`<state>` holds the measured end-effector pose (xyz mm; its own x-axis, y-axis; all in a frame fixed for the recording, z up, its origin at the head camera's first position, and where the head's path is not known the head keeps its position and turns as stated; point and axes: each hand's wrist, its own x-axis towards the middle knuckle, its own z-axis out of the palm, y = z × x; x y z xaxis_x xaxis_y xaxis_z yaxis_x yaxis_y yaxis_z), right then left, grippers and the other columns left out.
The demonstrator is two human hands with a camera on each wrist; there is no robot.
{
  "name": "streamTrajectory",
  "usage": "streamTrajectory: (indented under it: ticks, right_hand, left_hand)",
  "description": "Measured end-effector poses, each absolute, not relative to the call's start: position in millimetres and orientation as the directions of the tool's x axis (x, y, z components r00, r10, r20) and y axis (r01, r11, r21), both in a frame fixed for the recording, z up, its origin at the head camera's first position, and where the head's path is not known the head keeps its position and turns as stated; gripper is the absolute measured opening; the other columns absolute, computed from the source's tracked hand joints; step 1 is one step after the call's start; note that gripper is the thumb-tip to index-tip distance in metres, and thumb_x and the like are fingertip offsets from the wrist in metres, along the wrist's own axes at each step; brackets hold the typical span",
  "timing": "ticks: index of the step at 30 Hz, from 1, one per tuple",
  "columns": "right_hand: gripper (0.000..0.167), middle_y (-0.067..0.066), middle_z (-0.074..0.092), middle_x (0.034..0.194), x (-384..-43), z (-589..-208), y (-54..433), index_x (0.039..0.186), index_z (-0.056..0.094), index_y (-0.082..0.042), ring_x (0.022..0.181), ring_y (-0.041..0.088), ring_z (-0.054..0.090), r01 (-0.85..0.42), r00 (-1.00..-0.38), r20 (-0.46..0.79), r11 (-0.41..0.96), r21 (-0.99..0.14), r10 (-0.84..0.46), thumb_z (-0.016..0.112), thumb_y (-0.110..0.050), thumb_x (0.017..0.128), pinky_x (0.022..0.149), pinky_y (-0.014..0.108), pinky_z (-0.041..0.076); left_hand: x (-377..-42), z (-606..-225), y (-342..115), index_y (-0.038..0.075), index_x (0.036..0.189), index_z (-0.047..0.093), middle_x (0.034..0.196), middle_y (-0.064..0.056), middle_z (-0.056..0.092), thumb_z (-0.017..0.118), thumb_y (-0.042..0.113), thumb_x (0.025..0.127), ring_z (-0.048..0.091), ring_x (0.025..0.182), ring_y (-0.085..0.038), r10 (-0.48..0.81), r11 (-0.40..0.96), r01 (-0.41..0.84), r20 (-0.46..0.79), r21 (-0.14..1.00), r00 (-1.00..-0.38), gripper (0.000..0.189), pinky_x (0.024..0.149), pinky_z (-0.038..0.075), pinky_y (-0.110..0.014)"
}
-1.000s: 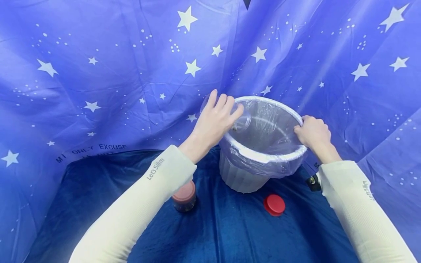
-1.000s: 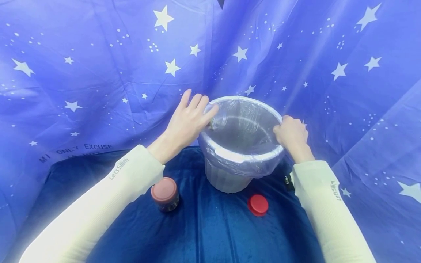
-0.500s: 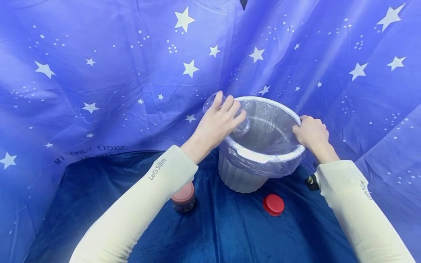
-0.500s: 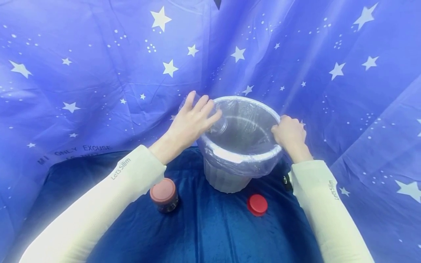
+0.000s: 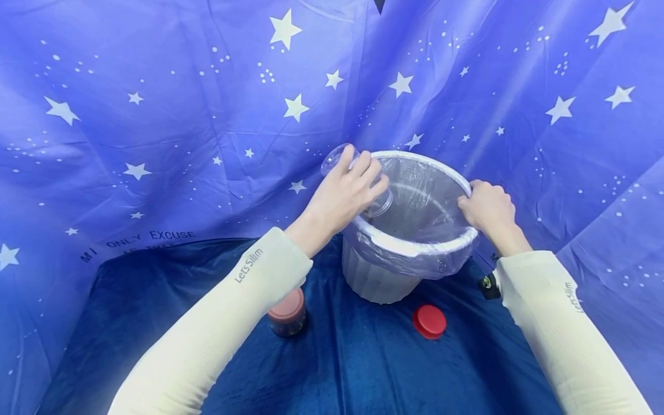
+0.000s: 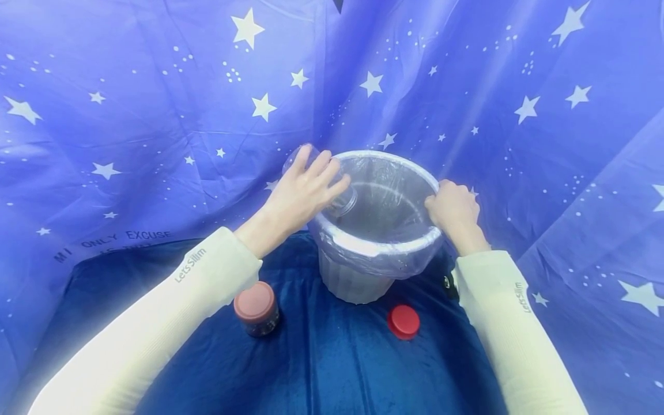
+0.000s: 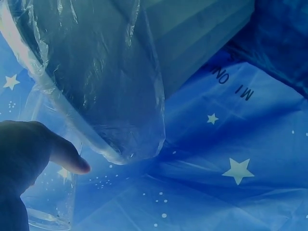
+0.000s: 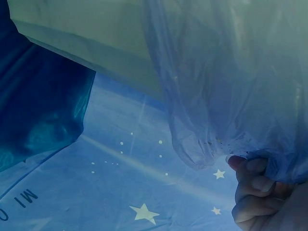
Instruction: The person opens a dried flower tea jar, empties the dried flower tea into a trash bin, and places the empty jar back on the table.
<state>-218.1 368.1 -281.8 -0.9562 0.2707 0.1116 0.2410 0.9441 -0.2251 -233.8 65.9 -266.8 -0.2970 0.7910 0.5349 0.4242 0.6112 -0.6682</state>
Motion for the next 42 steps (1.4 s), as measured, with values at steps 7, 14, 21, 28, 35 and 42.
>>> streamTrajectory:
  ticks: [7,14,21,28,35,42]
  right_hand:
    - [0.047,0.038,0.057,0.113,-217,-281,367,0.127,0.052,0.003,0.100,0.062,0.053,0.241,-0.956,0.115,0.945,-0.222,0.271,0.044,-0.025,0.090,0.072,0.064,0.045]
    - [0.046,0.038,0.057,0.113,-218,-282,367,0.125,0.053,0.003,0.100,0.062,0.053,0.243,-0.955,0.116,0.943,-0.226,0.274,0.044,-0.025,0.090,0.072,0.064,0.045]
    - [0.045,0.038,0.057,0.113,-219,-283,368,0.124,0.053,0.003,0.100,0.062,0.053,0.239,-0.956,0.117,0.944,-0.227,0.270,0.044,-0.025,0.090,0.073,0.065,0.045]
    - [0.046,0.038,0.057,0.114,-220,-282,370,0.127,0.052,0.003,0.101,0.062,0.053,0.242,-0.956,0.108,0.944,-0.226,0.272,0.044,-0.026,0.091,0.074,0.065,0.045]
    - [0.048,0.038,0.056,0.116,-220,-282,369,0.128,0.052,0.003,0.103,0.062,0.053,0.239,-0.957,0.111,0.943,-0.233,0.270,0.044,-0.025,0.091,0.075,0.065,0.045]
    - [0.048,0.038,0.056,0.117,-219,-282,369,0.129,0.052,0.002,0.104,0.062,0.052,0.243,-0.955,0.113,0.940,-0.240,0.275,0.044,-0.025,0.090,0.076,0.065,0.045]
  left_hand:
    - [-234,-262,67,0.023,0.128,0.055,0.120,-0.004,0.056,0.038,0.003,0.098,0.048,0.113,-0.026,0.820,0.572,0.442,0.491,-0.691,-0.293,0.040,0.104,0.031,-0.044]
    - [-231,-250,69,0.024,0.132,0.051,0.121,-0.004,0.054,0.048,0.012,0.098,0.046,0.113,-0.026,0.794,0.607,0.428,0.486,-0.669,-0.366,0.036,0.103,0.030,-0.046]
    - [-225,-252,68,0.019,0.140,0.047,0.124,-0.008,0.057,0.057,0.020,0.092,0.054,0.113,-0.029,0.743,0.667,0.507,0.439,-0.546,-0.504,0.049,0.103,0.036,-0.051]
    - [-226,-248,66,0.019,0.139,0.033,0.121,-0.007,0.056,0.073,0.056,0.076,0.056,0.111,-0.030,0.676,0.731,0.533,0.348,-0.426,-0.649,0.083,0.099,0.039,-0.050]
    - [-226,-246,59,0.019,0.142,0.037,0.129,-0.010,0.054,0.063,0.040,0.083,0.059,0.105,-0.032,0.681,0.732,0.601,0.302,-0.321,-0.667,0.067,0.093,0.043,-0.051]
    - [-229,-240,54,0.019,0.151,0.029,0.132,-0.012,0.053,0.063,0.054,0.084,0.058,0.112,-0.033,0.669,0.742,0.626,0.217,-0.240,-0.710,0.083,0.093,0.046,-0.050]
